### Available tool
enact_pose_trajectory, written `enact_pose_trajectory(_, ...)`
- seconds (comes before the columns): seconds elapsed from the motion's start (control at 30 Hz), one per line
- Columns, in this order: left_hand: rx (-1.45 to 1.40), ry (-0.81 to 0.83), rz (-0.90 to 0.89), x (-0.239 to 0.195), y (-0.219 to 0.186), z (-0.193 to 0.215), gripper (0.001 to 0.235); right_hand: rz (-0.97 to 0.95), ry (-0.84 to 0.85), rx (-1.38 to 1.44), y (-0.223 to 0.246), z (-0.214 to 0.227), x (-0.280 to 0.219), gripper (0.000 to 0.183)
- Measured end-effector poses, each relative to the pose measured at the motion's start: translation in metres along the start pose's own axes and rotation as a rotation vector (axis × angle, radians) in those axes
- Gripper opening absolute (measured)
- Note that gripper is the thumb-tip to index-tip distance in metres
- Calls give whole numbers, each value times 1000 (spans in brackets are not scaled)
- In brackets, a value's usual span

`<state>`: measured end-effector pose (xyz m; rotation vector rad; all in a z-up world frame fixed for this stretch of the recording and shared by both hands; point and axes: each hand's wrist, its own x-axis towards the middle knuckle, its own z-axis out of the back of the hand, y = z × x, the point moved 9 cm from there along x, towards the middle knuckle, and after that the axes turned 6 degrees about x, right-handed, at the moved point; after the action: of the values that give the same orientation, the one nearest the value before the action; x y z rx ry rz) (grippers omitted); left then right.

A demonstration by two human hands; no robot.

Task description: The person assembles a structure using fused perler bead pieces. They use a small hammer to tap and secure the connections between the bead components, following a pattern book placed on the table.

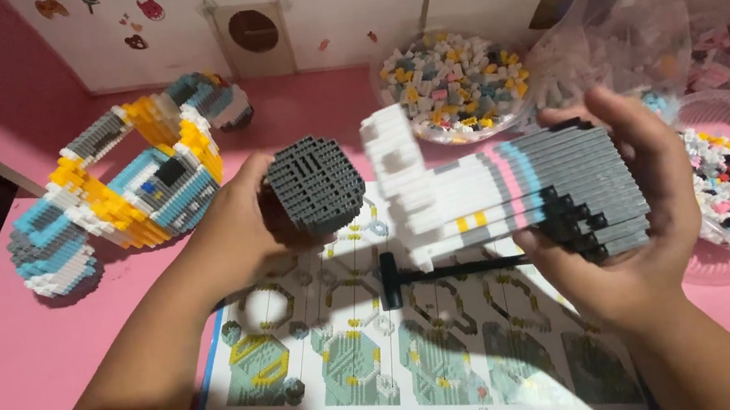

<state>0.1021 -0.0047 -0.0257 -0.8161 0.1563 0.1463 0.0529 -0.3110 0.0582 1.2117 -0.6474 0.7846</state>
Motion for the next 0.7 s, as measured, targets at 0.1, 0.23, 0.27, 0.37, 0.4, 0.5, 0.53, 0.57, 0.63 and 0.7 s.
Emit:
enact_pose_trajectory(0.1, 52, 125, 114, -13, -11, -1, 103, -59, 10, 2, 5, -4, 1, 75)
enact_pose_trajectory(0.23, 380, 146, 320, -66, -23, 38, 105, -140, -22, 38, 3, -4, -2, 81)
enact_pose_trajectory(0.27, 345, -143, 22, -68, -41, 60, 75, -192, -62, 58, 2, -2, -3, 83)
enact_pose_trajectory(0.37, -187, -376, -338, -91, -57, 52, 55, -281, -132, 33, 2, 2, -10, 86)
enact_pose_trajectory(0.4, -670, -320, -373, -95, -54, 39, 61, -312, -150, 1, 1, 3, -11, 88)
enact_pose_trajectory(0.5, -324, 164, -173, -102, -70, -21, 113, -394, -205, 9, -1, 1, -24, 92)
enact_pose_trajectory(0.53, -325, 160, -164, -102, -67, -27, 113, -399, -199, 16, 3, -3, -24, 92)
enact_pose_trajectory(0.57, -464, 186, -207, -102, -71, -34, 99, -341, -142, -85, 13, -8, -21, 88)
enact_pose_trajectory(0.63, -602, 213, -254, -100, -73, -44, 86, -280, -86, -187, 18, -17, -20, 83)
enact_pose_trajectory(0.7, -821, 231, -220, -97, -67, -54, 74, -309, -174, 108, 4, -17, -26, 104)
